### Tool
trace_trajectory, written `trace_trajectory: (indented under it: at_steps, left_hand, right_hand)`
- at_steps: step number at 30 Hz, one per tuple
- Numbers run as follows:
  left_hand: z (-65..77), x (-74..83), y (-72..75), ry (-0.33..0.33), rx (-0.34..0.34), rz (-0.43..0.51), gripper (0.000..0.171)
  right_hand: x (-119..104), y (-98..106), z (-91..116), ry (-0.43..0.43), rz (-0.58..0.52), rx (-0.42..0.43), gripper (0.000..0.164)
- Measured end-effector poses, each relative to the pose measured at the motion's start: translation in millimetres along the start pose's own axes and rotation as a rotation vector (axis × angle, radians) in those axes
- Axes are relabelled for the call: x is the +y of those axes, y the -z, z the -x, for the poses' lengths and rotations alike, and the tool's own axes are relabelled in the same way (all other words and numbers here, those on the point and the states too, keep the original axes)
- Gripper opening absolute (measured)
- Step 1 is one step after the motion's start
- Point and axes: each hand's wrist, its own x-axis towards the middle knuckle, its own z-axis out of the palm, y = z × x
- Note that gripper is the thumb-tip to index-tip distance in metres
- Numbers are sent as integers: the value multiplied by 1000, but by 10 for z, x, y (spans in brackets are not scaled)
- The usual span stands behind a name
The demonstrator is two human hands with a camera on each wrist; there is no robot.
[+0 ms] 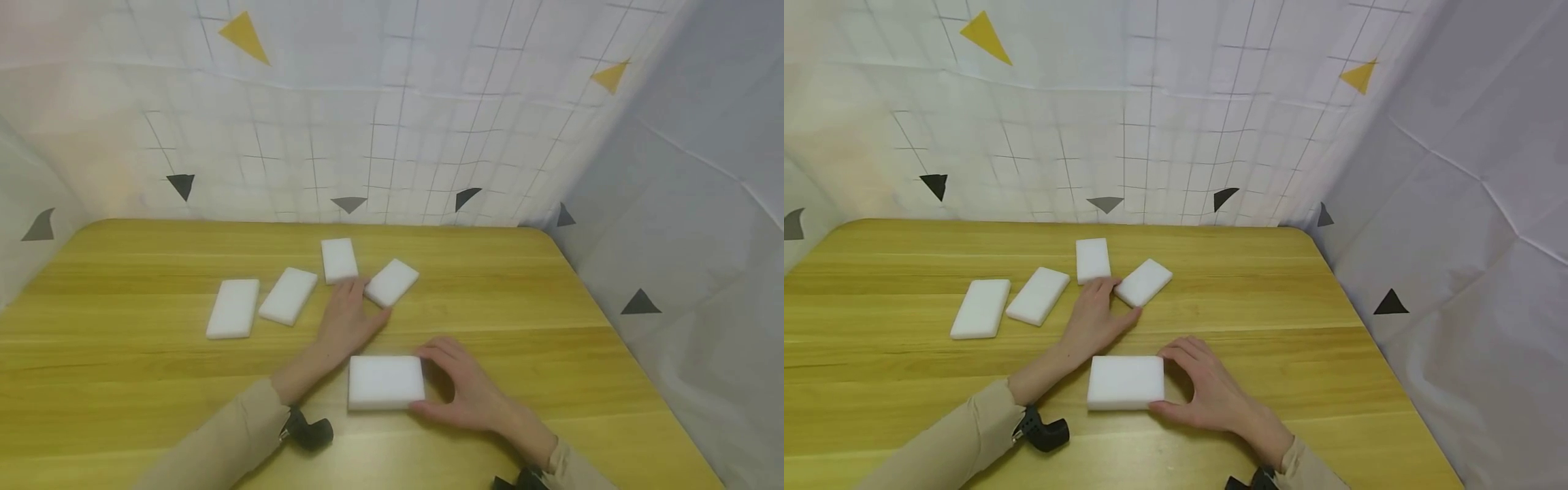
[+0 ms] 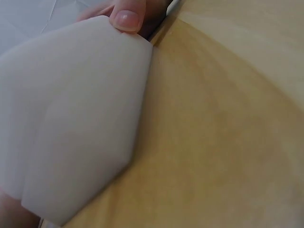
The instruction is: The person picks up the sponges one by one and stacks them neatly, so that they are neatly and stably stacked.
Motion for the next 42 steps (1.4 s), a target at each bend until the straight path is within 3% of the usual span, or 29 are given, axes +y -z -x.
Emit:
trace_trajectory:
  at_steps: [13, 21, 42]
  left_hand:
    - [65, -33, 13, -16, -10, -8, 64]
    - [167, -88, 114, 50, -74, 23, 69]
    - [551, -271, 447, -51, 20, 28, 62]
  right_hand:
    - [17, 4, 7, 15, -2, 2, 65]
    - [7, -16, 11, 7, -5, -20, 64]
    - [16, 12, 35, 23, -15, -4, 64]
